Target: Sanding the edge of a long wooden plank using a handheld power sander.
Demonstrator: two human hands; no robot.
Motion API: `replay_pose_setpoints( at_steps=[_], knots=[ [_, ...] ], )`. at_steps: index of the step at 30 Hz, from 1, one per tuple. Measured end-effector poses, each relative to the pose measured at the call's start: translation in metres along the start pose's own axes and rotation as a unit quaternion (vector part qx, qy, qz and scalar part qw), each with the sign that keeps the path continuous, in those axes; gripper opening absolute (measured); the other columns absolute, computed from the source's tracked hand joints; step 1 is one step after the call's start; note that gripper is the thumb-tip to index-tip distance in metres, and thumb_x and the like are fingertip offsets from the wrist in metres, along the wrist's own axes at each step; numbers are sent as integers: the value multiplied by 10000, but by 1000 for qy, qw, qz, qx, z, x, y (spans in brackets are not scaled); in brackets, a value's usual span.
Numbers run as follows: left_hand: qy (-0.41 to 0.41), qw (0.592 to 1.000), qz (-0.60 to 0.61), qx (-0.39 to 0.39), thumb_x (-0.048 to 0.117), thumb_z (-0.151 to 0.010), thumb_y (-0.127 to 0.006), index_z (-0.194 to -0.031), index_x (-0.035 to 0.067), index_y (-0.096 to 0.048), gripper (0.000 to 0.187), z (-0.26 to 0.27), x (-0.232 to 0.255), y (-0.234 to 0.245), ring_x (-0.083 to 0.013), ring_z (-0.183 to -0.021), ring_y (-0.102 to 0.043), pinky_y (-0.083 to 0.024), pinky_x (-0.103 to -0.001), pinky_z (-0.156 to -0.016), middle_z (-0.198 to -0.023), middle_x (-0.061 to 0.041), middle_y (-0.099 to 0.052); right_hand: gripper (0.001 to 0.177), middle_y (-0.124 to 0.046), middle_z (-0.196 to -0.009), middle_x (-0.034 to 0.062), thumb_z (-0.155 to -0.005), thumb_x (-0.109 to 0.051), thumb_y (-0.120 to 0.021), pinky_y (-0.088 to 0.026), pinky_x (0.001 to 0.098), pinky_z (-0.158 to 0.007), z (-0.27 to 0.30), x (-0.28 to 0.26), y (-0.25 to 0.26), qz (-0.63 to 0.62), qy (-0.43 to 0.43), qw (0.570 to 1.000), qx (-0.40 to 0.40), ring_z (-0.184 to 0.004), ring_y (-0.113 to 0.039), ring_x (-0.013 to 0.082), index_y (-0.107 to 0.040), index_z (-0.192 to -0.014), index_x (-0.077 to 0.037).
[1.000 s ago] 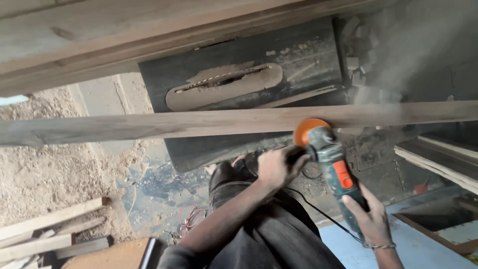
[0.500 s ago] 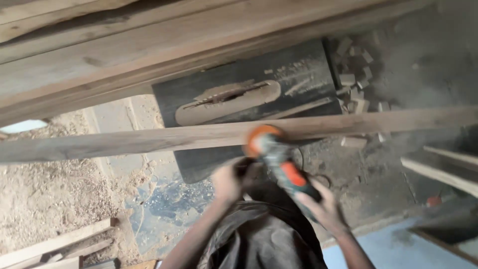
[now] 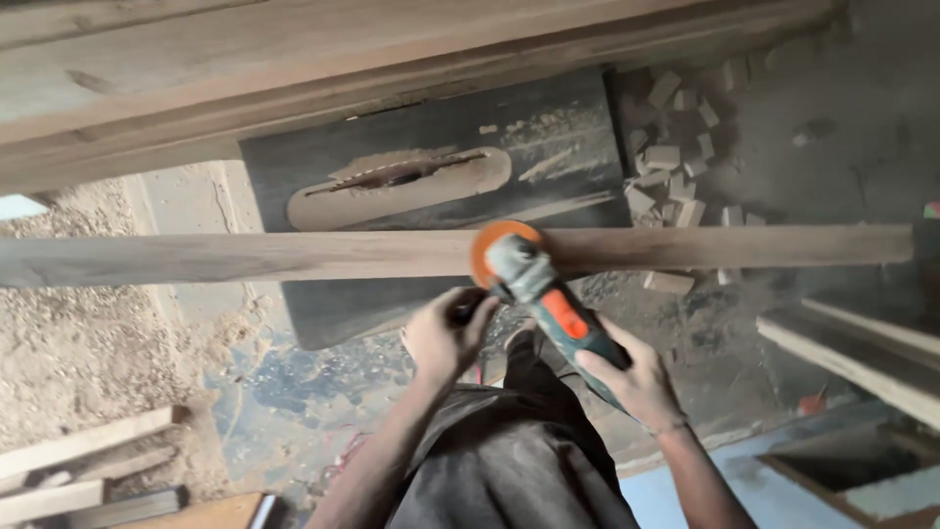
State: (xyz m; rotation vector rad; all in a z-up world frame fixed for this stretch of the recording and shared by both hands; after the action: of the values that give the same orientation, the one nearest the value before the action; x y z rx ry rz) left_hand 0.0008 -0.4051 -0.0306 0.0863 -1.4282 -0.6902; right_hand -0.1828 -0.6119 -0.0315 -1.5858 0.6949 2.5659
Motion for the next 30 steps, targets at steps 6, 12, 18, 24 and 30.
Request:
replay_pose_setpoints(
  at_steps=[6,12,18,24,30],
  knots=[
    [-33,999,-2,-40,343,-838,-814,-948,108,-803,260,9,53,-110,-228,-716,-780,-599,-329,-642,-839,-105,-789,639,-750,-1216,126,-824,-253,-774,-527,304,-929,20,60,115,27,-56,996,71,-1072,-686,153,-610,-1378,21],
    [-18,996,5,-84,395,-852,-790,-1009,127,-786,310,19,77,-204,-214,-695,-780,-604,-325,-632,-876,-83,-793,613,-769,-1115,111,-824,-242,-759,-543,308,-857,33,95,195,64,-93,991,69,-976,-700,152,-623,-1380,-22],
    [-46,989,-26,-141,446,-875,-766,-1009,164,-789,313,20,112,-270,-214,-669,-758,-594,-357,-615,-833,-64,-789,556,-756,-1056,96,-850,-215,-735,-531,297,-812,49,125,249,50,-82,990,101,-924,-673,141,-641,-1359,-14],
    [-70,974,-28,-213,468,-884,-722,-1051,208,-775,314,21,130,-321,-229,-670,-748,-591,-391,-633,-845,-47,-785,512,-679,-1035,40,-895,-179,-704,-490,268,-766,73,162,274,-10,-89,984,152,-877,-599,111,-627,-1370,-4],
    [-102,973,-30,-207,428,-900,-716,-1062,203,-783,285,23,109,-289,-216,-672,-746,-594,-368,-644,-878,-40,-788,528,-703,-1029,75,-887,-273,-724,-525,305,-752,73,188,244,-6,-126,978,167,-865,-633,149,-673,-1345,-15]
  ],
)
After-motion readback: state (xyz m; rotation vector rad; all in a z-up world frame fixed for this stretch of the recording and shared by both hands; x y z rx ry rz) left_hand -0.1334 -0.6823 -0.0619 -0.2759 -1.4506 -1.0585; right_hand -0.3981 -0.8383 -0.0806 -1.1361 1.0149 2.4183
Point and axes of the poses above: each hand's wrist, its own z-axis away from the middle knuckle, its own y-axis out of the back of the hand, x = y × z, the point moved 8 cm from there along -z, towards the middle knuckle
